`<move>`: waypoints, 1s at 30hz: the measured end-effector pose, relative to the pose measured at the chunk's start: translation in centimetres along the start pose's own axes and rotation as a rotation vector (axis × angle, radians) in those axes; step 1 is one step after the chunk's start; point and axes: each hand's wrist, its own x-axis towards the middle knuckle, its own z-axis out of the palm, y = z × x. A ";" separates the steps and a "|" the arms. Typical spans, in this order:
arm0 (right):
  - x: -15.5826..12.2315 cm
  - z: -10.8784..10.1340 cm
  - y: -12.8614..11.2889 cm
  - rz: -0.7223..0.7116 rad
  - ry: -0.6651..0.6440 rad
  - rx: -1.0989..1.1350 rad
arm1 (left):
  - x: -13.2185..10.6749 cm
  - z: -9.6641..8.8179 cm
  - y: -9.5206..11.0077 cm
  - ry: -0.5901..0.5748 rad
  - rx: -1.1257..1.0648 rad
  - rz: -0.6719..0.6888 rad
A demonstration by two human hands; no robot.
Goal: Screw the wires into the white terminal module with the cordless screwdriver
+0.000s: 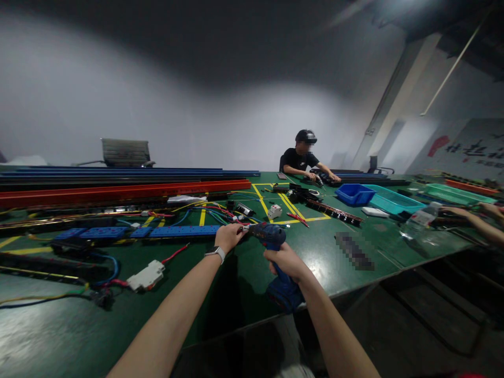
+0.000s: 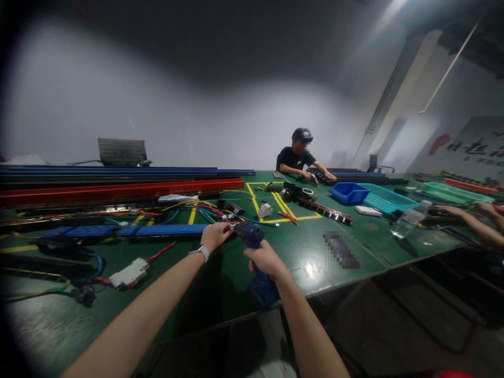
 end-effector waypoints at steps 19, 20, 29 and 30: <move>0.1 -0.1 0.1 0.000 -0.009 -0.006 | 0.0 0.2 -0.1 0.005 0.005 0.001; 0.1 -0.2 0.1 0.002 -0.012 -0.009 | 0.0 0.3 -0.2 0.006 0.008 -0.002; 0.2 -0.1 0.2 0.002 0.007 -0.018 | 0.0 0.0 -0.1 0.003 0.011 0.004; 0.2 -0.1 0.2 0.002 0.007 -0.020 | 0.0 0.0 0.0 0.001 0.010 0.002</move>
